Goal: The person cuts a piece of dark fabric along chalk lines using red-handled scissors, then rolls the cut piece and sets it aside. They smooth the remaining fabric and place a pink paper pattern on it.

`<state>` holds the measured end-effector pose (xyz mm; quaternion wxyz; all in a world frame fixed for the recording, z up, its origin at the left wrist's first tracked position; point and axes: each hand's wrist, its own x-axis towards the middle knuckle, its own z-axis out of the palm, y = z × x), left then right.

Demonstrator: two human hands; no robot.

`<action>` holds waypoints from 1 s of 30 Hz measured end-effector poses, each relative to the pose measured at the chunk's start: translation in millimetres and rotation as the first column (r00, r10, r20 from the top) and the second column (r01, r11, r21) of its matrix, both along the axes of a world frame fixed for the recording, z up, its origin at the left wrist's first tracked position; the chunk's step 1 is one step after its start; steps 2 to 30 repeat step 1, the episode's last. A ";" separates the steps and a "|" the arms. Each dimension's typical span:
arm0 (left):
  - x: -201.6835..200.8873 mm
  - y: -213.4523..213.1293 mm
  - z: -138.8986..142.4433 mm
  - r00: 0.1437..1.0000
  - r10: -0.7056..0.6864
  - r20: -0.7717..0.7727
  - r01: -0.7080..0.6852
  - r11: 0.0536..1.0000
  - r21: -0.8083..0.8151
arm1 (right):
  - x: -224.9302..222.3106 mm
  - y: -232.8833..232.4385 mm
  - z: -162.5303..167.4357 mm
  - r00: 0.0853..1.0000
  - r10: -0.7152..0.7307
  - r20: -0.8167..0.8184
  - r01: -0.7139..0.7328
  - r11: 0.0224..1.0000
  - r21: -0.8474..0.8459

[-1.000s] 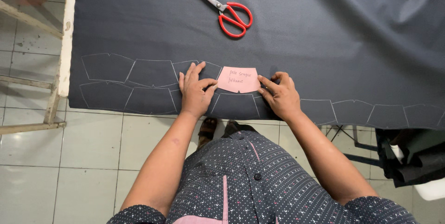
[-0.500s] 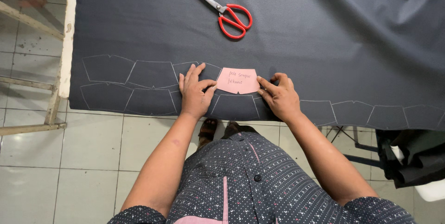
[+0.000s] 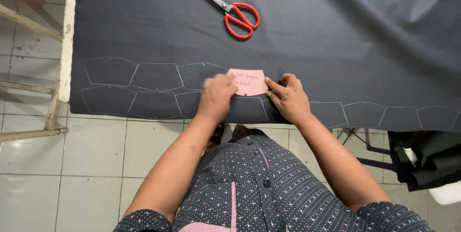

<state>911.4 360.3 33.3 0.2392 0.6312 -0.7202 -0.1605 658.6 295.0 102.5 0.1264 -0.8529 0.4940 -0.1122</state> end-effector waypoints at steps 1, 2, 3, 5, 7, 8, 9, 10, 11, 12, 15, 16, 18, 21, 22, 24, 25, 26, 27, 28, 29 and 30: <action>-8.0 -4.3 -12.8 0.995 -0.085 0.043 0.083 0.995 0.054 | 0.1 -0.8 1.1 1.000 -0.006 -0.003 0.006 1.000 0.019; -8.0 -4.3 -12.8 0.995 -0.085 0.043 0.083 0.995 0.054 | 0.1 -0.8 1.1 1.000 -0.006 -0.003 0.006 1.000 0.019; -8.0 -4.3 -12.8 0.995 -0.085 0.043 0.083 0.995 0.054 | 0.1 -0.8 1.1 1.000 -0.006 -0.003 0.006 1.000 0.019; -8.0 -4.3 -12.8 0.995 -0.085 0.043 0.083 0.995 0.054 | 0.1 -0.8 1.1 1.000 -0.006 -0.003 0.006 1.000 0.019; -8.0 -4.3 -12.8 0.995 -0.085 0.043 0.083 0.995 0.054 | 0.1 -0.8 1.1 1.000 -0.006 -0.003 0.006 1.000 0.019; -8.0 -4.3 -12.8 0.995 -0.085 0.043 0.083 0.995 0.054 | 0.1 -0.8 1.1 1.000 -0.006 -0.003 0.006 1.000 0.019; -8.0 -4.3 -12.8 0.995 -0.085 0.043 0.083 0.995 0.054 | 0.1 -0.8 1.1 1.000 -0.006 -0.003 0.006 1.000 0.019; -8.0 -4.3 -12.8 0.995 -0.085 0.043 0.083 0.995 0.054 | 0.1 -0.8 1.1 1.000 -0.006 -0.003 0.006 1.000 0.019; -8.0 -4.3 -12.8 0.995 -0.085 0.043 0.083 0.995 0.054 | 0.1 -0.8 1.1 1.000 -0.006 -0.003 0.006 1.000 0.019; -8.0 -4.3 -12.8 0.995 -0.085 0.043 0.083 0.995 0.054 | 0.1 -0.8 1.1 1.000 -0.006 -0.003 0.006 1.000 0.019; -8.0 -4.3 -12.8 0.995 -0.085 0.043 0.083 0.995 0.054 | 0.1 -0.8 1.1 1.000 -0.006 -0.003 0.006 1.000 0.019; -8.0 -4.3 -12.8 0.995 -0.085 0.043 0.083 0.995 0.054 | 0.1 -0.8 1.1 1.000 -0.006 -0.003 0.006 1.000 0.019; -8.0 -4.3 -12.8 0.995 -0.085 0.043 0.083 0.995 0.054 | 0.1 -0.8 1.1 1.000 -0.006 -0.003 0.006 1.000 0.019; -8.0 -4.3 -12.8 0.995 -0.085 0.043 0.083 0.995 0.054 | 0.1 -0.8 1.1 1.000 -0.006 -0.003 0.006 1.000 0.019; -8.0 -4.3 -12.8 0.995 -0.085 0.043 0.083 0.995 0.054 | 0.1 -0.8 1.1 1.000 -0.006 -0.003 0.006 1.000 0.019; -8.0 -4.3 -12.8 0.995 -0.085 0.043 0.083 0.995 0.054 | 0.1 -0.8 1.1 1.000 -0.006 -0.003 0.006 1.000 0.019; -8.0 -4.3 -12.8 0.995 -0.085 0.043 0.083 0.995 0.054 | 0.1 -0.8 1.1 1.000 -0.006 -0.003 0.006 1.000 0.019; -8.0 -4.3 -12.8 0.995 -0.085 0.043 0.083 0.995 0.054 | 0.1 -0.8 1.1 1.000 -0.006 -0.003 0.006 1.000 0.019; -8.0 -4.3 -12.8 0.995 -0.085 0.043 0.083 0.995 0.054 | 0.1 -0.8 1.1 1.000 -0.006 -0.003 0.006 1.000 0.019; -8.0 -4.3 -12.8 0.995 -0.085 0.043 0.083 0.995 0.054 | 0.1 -0.8 1.1 1.000 -0.006 -0.003 0.006 1.000 0.019; -8.0 -4.3 -12.8 0.995 -0.085 0.043 0.083 0.995 0.054 | 0.1 -0.8 1.1 1.000 -0.006 -0.003 0.006 1.000 0.019; -8.0 -4.3 -12.8 0.995 -0.085 0.043 0.083 0.995 0.054 | 0.1 -0.8 1.1 1.000 -0.006 -0.003 0.006 1.000 0.019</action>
